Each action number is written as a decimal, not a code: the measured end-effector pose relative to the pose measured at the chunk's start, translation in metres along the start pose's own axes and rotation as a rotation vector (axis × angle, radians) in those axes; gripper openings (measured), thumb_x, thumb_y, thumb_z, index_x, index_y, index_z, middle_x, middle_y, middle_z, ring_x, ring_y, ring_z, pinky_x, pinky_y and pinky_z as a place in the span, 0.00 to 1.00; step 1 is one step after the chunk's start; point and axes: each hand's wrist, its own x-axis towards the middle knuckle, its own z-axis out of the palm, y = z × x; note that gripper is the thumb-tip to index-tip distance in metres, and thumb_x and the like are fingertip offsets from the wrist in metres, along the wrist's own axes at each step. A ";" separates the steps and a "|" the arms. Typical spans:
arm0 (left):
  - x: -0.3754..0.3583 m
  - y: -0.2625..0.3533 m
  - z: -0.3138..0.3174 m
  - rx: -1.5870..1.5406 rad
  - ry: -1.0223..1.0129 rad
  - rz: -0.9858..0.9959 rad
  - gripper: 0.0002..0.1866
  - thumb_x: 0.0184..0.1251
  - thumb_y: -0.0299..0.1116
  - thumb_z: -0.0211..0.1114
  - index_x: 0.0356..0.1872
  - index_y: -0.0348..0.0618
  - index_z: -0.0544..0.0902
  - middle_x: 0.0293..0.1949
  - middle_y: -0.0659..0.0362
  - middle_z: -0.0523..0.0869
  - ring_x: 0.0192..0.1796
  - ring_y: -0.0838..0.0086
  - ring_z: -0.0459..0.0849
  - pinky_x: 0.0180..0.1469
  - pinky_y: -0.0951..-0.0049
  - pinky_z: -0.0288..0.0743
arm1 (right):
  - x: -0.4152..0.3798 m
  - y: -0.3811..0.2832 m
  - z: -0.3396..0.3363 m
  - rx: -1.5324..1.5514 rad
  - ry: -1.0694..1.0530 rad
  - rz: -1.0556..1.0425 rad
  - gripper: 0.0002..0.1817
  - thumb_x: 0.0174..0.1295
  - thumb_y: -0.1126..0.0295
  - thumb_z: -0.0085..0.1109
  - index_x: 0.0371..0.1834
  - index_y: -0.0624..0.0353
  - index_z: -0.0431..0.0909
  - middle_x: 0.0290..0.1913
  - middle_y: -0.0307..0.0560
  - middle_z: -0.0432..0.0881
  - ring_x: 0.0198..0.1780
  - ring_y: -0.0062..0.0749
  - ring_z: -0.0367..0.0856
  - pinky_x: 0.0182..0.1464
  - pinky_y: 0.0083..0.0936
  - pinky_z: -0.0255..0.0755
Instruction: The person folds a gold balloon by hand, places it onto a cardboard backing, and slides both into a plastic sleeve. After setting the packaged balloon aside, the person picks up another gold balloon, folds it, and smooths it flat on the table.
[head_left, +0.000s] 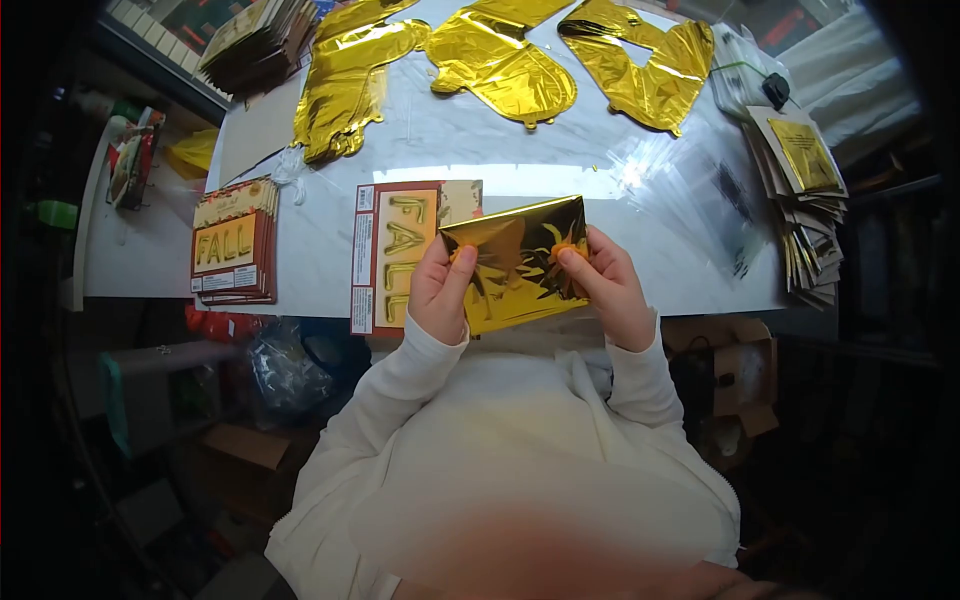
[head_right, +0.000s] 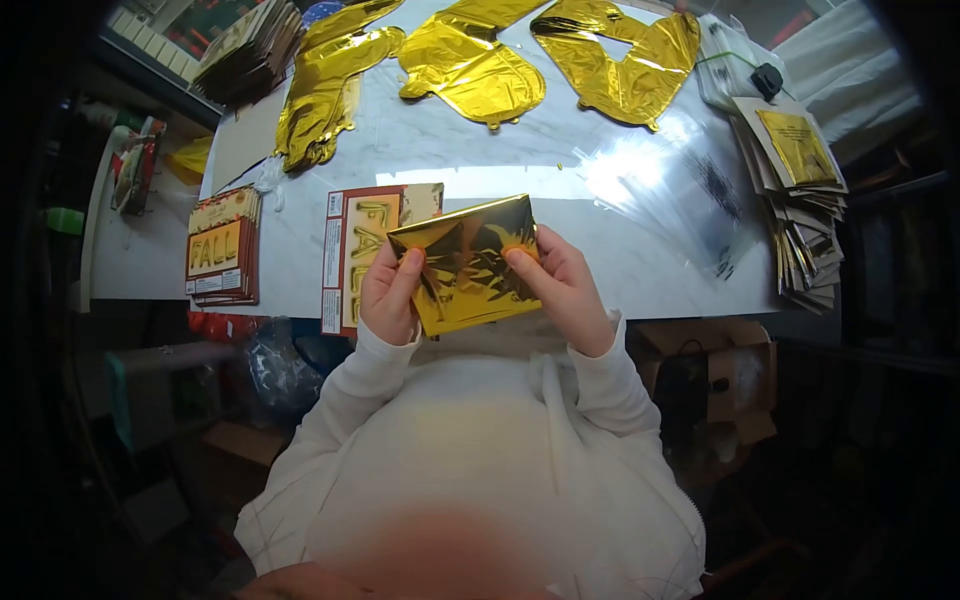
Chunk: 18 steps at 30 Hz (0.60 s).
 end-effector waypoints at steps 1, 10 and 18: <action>-0.002 -0.001 -0.001 0.043 0.016 0.017 0.17 0.86 0.32 0.55 0.68 0.35 0.75 0.59 0.59 0.85 0.59 0.79 0.81 0.64 0.76 0.74 | 0.001 0.001 0.000 0.021 0.019 0.007 0.16 0.81 0.66 0.55 0.65 0.63 0.76 0.52 0.36 0.85 0.48 0.12 0.79 0.51 0.13 0.72; -0.004 -0.004 -0.002 0.112 0.075 0.055 0.17 0.86 0.34 0.55 0.66 0.35 0.76 0.57 0.60 0.85 0.55 0.81 0.80 0.61 0.77 0.74 | 0.008 0.018 -0.013 -0.098 0.035 -0.004 0.16 0.84 0.61 0.51 0.63 0.60 0.77 0.43 0.31 0.79 0.39 0.11 0.72 0.43 0.09 0.65; -0.005 -0.007 -0.005 0.057 0.085 0.079 0.17 0.86 0.34 0.56 0.67 0.37 0.76 0.58 0.58 0.87 0.55 0.80 0.84 0.59 0.79 0.78 | 0.011 -0.009 0.016 0.128 0.233 -0.080 0.23 0.84 0.57 0.49 0.71 0.61 0.70 0.51 0.39 0.84 0.48 0.16 0.80 0.53 0.14 0.72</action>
